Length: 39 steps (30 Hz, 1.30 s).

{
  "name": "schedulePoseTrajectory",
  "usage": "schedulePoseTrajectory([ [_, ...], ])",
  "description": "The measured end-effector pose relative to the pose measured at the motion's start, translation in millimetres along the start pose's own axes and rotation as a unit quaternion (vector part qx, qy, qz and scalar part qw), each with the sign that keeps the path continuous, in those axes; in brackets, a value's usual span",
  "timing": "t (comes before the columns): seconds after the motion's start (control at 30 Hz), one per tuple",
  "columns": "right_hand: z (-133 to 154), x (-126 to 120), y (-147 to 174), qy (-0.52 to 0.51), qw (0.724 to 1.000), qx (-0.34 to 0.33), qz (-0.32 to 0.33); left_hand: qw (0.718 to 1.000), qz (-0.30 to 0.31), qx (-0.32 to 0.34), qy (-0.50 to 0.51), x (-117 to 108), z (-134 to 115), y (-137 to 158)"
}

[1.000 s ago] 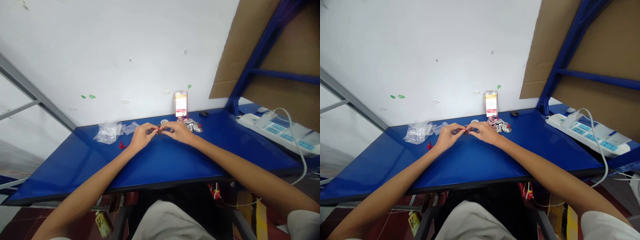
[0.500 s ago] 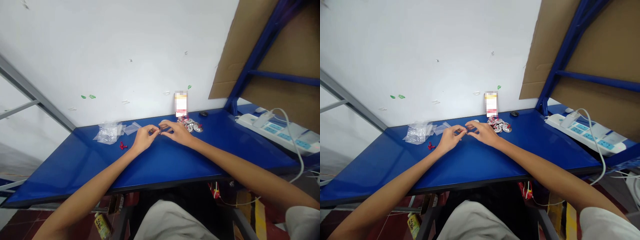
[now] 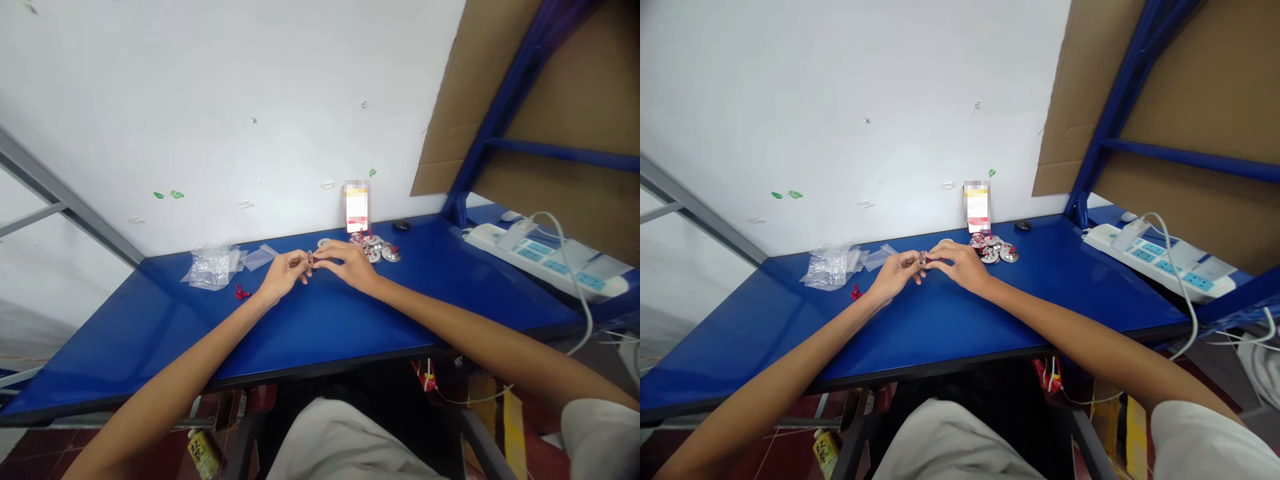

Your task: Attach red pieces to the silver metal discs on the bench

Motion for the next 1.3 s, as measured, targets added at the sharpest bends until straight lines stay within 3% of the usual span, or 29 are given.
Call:
schedulePoseTrajectory([
  [0.17,1.3,-0.5,-1.1,-0.021,1.000,0.002,-0.004,0.997,0.040,-0.029,0.056,6.4,1.9,3.3],
  [0.3,2.3,-5.5,-5.5,0.004,0.998,-0.007,0.060,0.997,0.052,-0.012,0.048,4.1,0.8,1.8],
  [0.4,-1.0,-11.0,-8.0,0.092,0.987,0.000,0.131,0.999,0.007,0.029,-0.036,-3.5,-6.4,0.8],
  [0.5,-3.3,-15.0,-10.1,0.125,0.978,0.009,0.168,0.977,-0.042,0.107,-0.181,-6.9,-22.1,3.8],
  [0.63,-1.5,-10.9,-10.5,0.092,0.977,0.011,0.193,0.942,-0.015,0.162,-0.295,3.6,-30.2,7.3],
  [0.83,-8.5,-13.5,-11.4,0.133,0.974,0.025,0.184,0.937,0.014,0.160,-0.311,5.6,-24.6,5.9],
  [0.97,-19.6,-33.8,-16.6,0.186,0.968,0.052,0.161,0.907,-0.020,0.190,-0.375,-14.3,-36.8,5.9],
  [1.1,-31.0,-54.4,-18.8,0.245,0.952,0.068,0.173,0.876,-0.024,0.178,-0.448,-51.4,-45.5,2.5],
  [1.2,-41.0,-63.9,-17.8,0.267,0.944,0.077,0.178,0.876,-0.003,0.128,-0.465,-81.4,-43.8,3.8],
  [1.3,-49.7,-65.6,-14.9,0.272,0.937,0.088,0.199,0.873,0.075,0.079,-0.475,-100.2,-37.0,19.3],
])
Point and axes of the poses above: each hand's wrist, its own y-axis away from the middle knuckle, its own x-axis out of the palm, z = x × y, the point moved 6 cm from there along -y, towards the middle knuckle, and after that the axes turned 6 degrees about -y, right-handed, at the moved point
